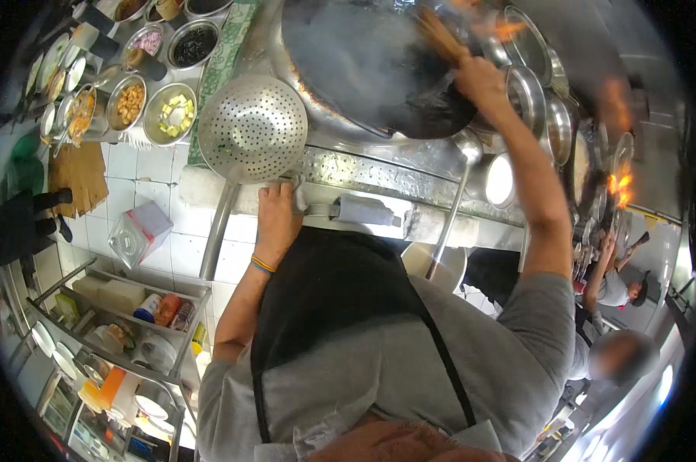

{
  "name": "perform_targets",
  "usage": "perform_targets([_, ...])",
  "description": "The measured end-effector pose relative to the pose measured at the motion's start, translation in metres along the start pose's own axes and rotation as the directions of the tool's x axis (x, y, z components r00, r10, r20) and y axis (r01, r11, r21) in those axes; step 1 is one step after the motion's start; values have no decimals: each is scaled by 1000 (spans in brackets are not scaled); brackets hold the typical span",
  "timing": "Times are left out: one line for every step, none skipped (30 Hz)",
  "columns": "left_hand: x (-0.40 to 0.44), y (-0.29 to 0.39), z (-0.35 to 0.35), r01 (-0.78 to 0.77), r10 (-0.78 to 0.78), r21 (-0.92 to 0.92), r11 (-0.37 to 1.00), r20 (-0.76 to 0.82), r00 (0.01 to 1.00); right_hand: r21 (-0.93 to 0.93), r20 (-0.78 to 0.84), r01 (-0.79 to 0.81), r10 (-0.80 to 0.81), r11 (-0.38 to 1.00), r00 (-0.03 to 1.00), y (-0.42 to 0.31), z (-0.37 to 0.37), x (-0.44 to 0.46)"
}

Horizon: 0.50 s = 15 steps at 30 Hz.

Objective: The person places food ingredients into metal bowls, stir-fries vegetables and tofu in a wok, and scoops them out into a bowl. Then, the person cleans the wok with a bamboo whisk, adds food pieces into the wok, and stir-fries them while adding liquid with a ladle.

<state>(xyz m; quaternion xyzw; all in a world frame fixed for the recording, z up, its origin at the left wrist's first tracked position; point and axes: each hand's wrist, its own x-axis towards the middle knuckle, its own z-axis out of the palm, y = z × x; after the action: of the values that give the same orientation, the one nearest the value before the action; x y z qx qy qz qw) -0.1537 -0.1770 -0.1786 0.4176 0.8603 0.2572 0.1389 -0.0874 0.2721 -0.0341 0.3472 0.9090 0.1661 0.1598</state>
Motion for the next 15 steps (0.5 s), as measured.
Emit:
perform_targets([1, 0, -2, -32, 32, 22, 999, 24, 999, 12, -6, 66, -66, 998, 998, -20, 2, -2])
perform_targets([1, 0, -5, -28, 27, 25, 999, 35, 999, 24, -10, 134, -134, 991, 991, -38, 2, -8])
perform_targets([1, 1, -8, -21, 19, 26, 999, 48, 999, 58, -50, 225, -223, 973, 974, -50, -15, -38])
perform_targets([0, 2, -9, -10, 8, 25, 1000, 63, 998, 90, -42, 259, -256, 962, 966, -47, -22, -55])
perform_targets([-1, 1, -8, 0, 0, 3, 1000, 35, 999, 121, -37, 294, -292, 948, 956, -38, -26, -67])
perform_targets([-2, -1, -7, 9, -9, -17, 1000, 5, 1000, 152, -34, 328, -327, 932, 945, -27, -26, -71])
perform_targets([-4, -2, -5, 16, -17, -37, 999, -23, 1000, 126, -32, 367, -366, 922, 930, -8, -22, -60])
perform_targets([-6, -4, -2, 20, -21, -30, 999, -7, 1000, 106, 0, 261, -263, 959, 965, -9, -23, -46])
perform_targets([-5, -4, 2, 19, -19, -25, 1000, 2, 1000, 80, 24, 150, -152, 986, 988, -9, -26, -29])
perform_targets([-2, -2, 5, 15, -15, -21, 1000, 8, 1000, 49, 43, 34, -36, 998, 998, -9, -31, -13])
perform_targets([0, 2, 3, 10, -9, -28, 1000, 8, 1000, 56, -6, -24, 25, 998, 1000, -21, -24, -2])
perform_targets([1, 4, 0, 13, -13, -36, 999, 14, 1000, 48, -59, 34, -31, 998, 998, -34, -20, 0])
perform_targets([0, 4, -4, 20, -19, -42, 999, 17, 1000, 56, -34, 133, -131, 990, 991, -36, -17, -8])
perform_targets([-3, 4, -9, 29, -28, -48, 998, 24, 999, 65, -5, 232, -232, 971, 973, -47, -35, -39])
perform_targets([-5, 3, -15, 46, -44, -56, 997, 35, 998, 153, 49, 262, -272, 953, 961, -45, -47, -56])
